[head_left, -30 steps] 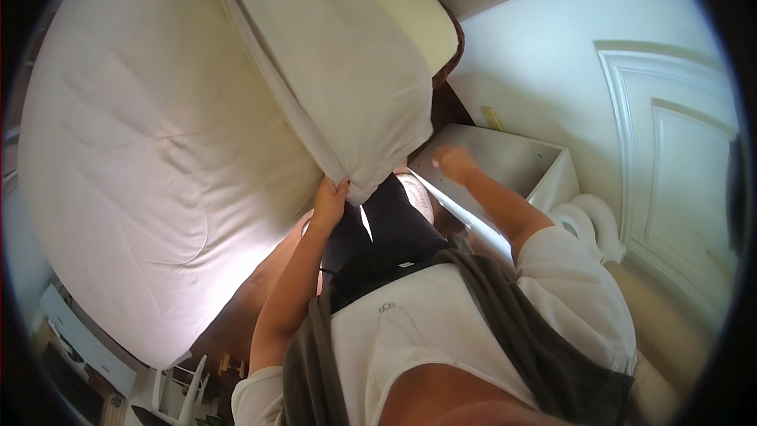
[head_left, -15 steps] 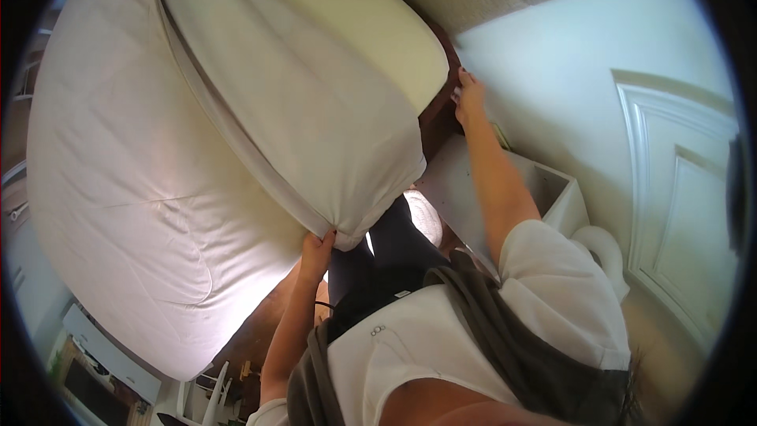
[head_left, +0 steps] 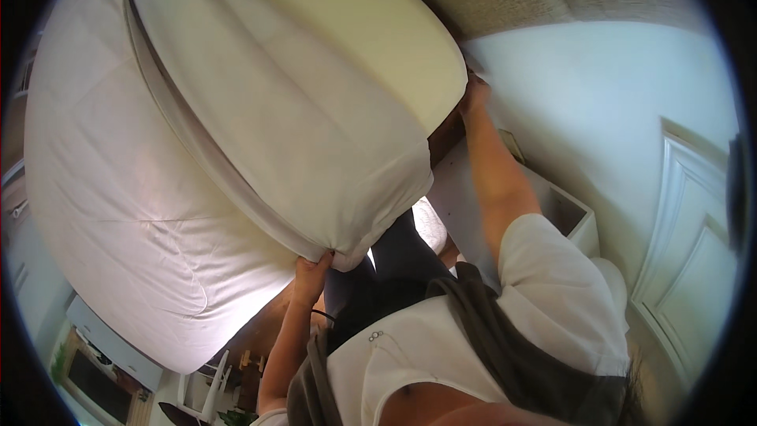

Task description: The person smooths a duvet over a bed, then lifts the mattress to tuck in the bed skirt and duvet edges around the sides and corners.

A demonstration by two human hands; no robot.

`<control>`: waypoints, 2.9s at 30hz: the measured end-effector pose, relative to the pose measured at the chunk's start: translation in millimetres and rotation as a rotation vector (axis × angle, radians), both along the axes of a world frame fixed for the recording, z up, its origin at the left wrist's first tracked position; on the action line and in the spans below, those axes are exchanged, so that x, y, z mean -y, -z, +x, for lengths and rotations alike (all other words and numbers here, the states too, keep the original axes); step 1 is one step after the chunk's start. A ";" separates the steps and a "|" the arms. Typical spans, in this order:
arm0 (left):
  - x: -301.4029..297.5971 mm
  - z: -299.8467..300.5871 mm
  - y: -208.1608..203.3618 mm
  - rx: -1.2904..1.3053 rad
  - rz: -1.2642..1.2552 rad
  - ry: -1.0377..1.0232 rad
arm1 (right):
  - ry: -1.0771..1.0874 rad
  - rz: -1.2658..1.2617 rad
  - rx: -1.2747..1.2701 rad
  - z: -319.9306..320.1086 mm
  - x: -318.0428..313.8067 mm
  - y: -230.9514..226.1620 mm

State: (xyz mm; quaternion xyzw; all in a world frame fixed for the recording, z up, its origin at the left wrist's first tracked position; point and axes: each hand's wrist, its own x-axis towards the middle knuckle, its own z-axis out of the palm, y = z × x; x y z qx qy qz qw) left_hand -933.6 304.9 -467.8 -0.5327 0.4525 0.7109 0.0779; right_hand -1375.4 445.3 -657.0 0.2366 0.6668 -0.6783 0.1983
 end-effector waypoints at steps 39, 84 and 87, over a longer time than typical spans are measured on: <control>-48.3 3.3 2.9 -0.084 -0.293 0.024 | -1.497 -0.076 -1.091 233.1 484.8 -228.0; -38.0 124.5 152.6 -0.704 0.239 -1.488 | -0.699 0.016 -0.346 272.7 32.6 -30.5; -53.0 144.8 171.6 -0.763 0.268 -1.548 | -0.620 -0.681 0.600 329.6 23.5 -44.6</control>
